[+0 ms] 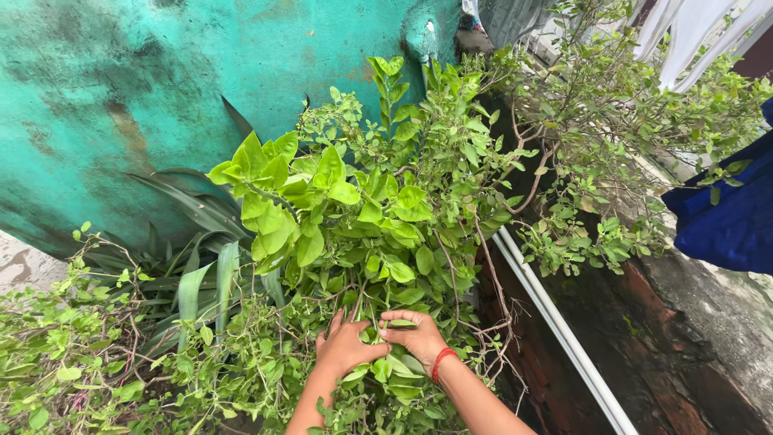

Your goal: The person picks leaves from a small plant in a rooftop garden by hand.

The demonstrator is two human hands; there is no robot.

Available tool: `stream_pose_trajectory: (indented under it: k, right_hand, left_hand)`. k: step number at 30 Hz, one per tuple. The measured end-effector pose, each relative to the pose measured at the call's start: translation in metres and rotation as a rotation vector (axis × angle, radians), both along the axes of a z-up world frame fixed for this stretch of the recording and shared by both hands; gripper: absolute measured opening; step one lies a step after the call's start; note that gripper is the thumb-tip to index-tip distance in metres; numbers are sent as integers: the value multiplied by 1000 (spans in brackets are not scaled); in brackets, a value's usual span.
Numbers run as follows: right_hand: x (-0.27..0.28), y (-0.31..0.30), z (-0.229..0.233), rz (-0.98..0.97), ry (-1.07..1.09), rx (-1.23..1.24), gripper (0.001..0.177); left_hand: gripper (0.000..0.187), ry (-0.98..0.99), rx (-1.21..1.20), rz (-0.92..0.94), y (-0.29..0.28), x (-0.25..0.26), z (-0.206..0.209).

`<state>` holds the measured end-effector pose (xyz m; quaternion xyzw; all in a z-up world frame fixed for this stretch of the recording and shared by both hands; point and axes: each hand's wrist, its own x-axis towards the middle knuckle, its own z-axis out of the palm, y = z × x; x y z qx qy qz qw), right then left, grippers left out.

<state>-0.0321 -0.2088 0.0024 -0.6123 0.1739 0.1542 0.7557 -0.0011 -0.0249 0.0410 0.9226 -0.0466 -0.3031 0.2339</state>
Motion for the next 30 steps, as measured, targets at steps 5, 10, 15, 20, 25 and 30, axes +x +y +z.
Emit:
stream_pose_trajectory:
  k: [5, 10, 15, 20, 25, 30]
  right_hand:
    - [9, 3, 8, -44, 26, -91, 45]
    - [38, -10, -16, -491, -97, -208, 35]
    - [77, -35, -69, -585, -74, 187, 31]
    - [81, -33, -112, -562, 91, 323, 32]
    - [93, -27, -123, -586, 71, 266, 27]
    - [112, -25, -137, -558, 50, 121, 18]
  left_hand:
    - [78, -17, -5, 35, -3, -1, 3]
    - [66, 16, -11, 61, -2, -3, 11]
    - [66, 0, -27, 55, -1, -5, 12]
    - [66, 7, -33, 48, 4, -4, 11]
    - [67, 25, -38, 56, 8, -3, 14]
    - [65, 4, -41, 48, 10, -7, 19]
